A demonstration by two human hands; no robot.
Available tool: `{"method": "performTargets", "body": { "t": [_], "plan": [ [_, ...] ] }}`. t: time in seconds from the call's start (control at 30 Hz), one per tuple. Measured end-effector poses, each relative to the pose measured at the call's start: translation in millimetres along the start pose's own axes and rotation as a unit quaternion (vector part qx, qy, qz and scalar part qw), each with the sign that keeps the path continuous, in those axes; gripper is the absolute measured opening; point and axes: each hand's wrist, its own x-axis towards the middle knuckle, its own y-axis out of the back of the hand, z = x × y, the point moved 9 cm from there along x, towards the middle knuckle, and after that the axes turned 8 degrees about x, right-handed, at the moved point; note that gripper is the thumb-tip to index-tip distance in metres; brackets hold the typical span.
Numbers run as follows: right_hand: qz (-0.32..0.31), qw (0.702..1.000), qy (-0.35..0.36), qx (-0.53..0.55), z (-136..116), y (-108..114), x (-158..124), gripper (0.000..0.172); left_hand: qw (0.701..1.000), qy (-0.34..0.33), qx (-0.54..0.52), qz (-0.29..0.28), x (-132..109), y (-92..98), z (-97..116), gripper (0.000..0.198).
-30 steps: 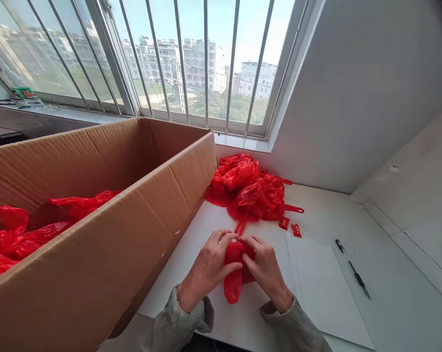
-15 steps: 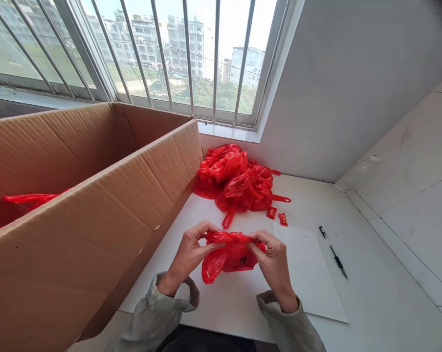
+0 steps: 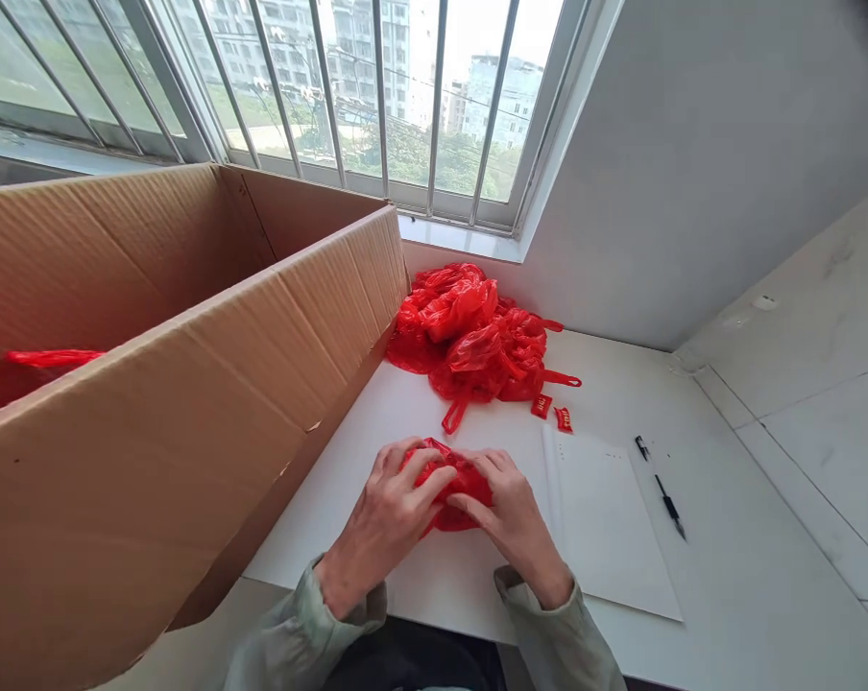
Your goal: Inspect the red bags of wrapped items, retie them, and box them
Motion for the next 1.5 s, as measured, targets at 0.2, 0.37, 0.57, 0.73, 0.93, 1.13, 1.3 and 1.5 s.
{"method": "performTargets", "body": {
  "t": [0.2, 0.37, 0.57, 0.73, 0.93, 1.13, 1.3, 1.5],
  "plan": [
    [0.09, 0.996, -0.02, 0.017, 4, 21, 7, 0.009, 0.999, 0.038, -0.032, 0.012, 10, -5.3, -23, 0.021],
    [0.265, 0.944, -0.108, 0.163, 43, 61, -8, 0.02, 0.915, 0.242, -0.301, 0.118, -2, 4.0, -91, 0.013],
    [0.318, 0.911, -0.078, 0.252, 43, 72, -18, 0.021, 0.797, 0.307, -0.485, 0.19, -14, 3.0, -101, 0.016],
    [0.198, 0.963, -0.067, 0.172, 16, 57, -13, 0.034, 0.962, 0.135, -0.221, 0.087, 5, 31.3, -44, 0.042],
    [0.179, 0.98, -0.049, 0.077, 2, 59, -11, 0.016, 0.986, 0.103, -0.112, 0.074, 20, 35.9, -24, 0.019],
    [0.271, 0.937, -0.156, 0.159, 54, 96, -39, 0.031, 0.817, 0.356, -0.415, 0.183, -20, 18.6, -93, 0.028],
    [0.299, 0.926, -0.174, 0.152, 54, 114, -59, 0.033, 0.755, 0.379, -0.497, 0.199, -35, 22.6, -86, 0.016],
    [0.269, 0.954, -0.133, 0.012, 23, 128, -63, 0.03, 0.701, 0.336, -0.618, 0.12, -34, 46.1, -61, 0.025]
  ]
}}
